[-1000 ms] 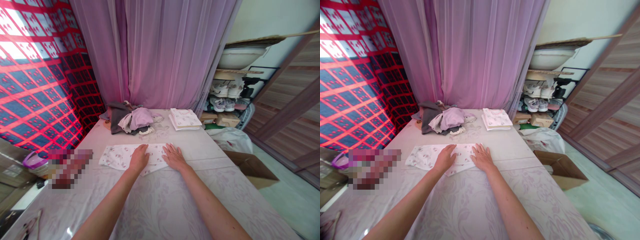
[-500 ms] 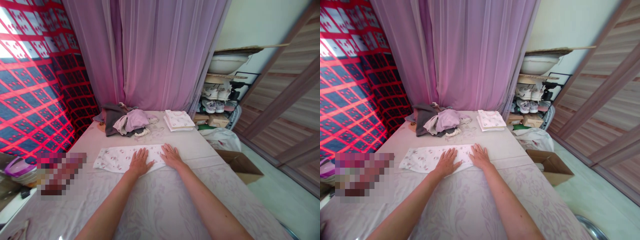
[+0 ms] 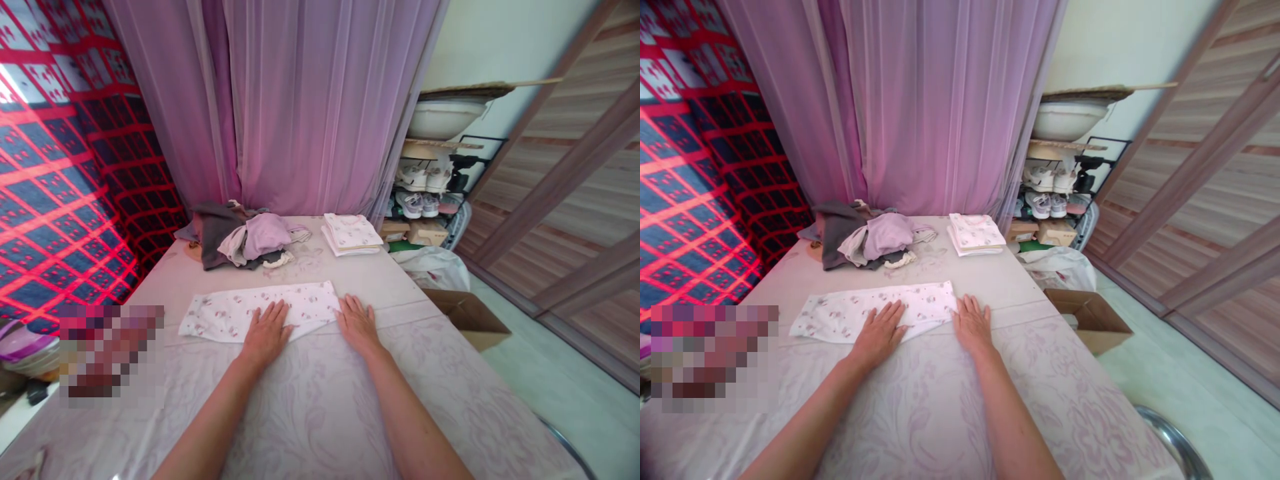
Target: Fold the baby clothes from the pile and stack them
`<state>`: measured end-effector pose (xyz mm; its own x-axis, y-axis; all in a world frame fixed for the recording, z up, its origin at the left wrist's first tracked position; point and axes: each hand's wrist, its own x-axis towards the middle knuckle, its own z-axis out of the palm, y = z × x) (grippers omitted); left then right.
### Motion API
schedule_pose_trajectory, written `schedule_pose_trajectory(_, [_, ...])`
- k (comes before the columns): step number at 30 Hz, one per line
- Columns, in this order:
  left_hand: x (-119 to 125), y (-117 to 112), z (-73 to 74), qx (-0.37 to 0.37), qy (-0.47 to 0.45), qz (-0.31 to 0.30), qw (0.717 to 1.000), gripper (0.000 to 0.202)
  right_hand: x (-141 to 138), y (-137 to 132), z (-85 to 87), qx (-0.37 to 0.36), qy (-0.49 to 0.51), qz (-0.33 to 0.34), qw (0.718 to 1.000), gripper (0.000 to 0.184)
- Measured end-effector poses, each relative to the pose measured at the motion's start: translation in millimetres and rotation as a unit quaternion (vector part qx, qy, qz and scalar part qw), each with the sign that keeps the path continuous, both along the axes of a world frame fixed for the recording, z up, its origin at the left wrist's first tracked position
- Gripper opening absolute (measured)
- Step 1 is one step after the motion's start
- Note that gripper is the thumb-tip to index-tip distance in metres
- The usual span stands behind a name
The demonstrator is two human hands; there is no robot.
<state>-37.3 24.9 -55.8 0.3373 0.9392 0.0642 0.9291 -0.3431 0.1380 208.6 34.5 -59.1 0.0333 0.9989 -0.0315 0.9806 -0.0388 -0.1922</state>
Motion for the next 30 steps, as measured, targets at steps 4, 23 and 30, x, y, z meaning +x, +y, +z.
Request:
schedule_pose_trajectory(4, [1,-1,-1.8,0.016,0.005,0.005,1.0,0.053,-2,7,8.5,0.026,0.005,-0.025,0.999,0.053])
schedule_pose_trajectory(23, [3,-2,-2.1,0.034,-0.004,0.01,0.999,0.052,-7,40,14.1,-0.001,0.018,0.056,0.998,0.055])
schedule_pose_trajectory(30, [3,-3,-2.3,0.04,-0.002,0.007,0.999,0.053,-8,53,20.5,0.051,0.004,0.043,0.998,0.057])
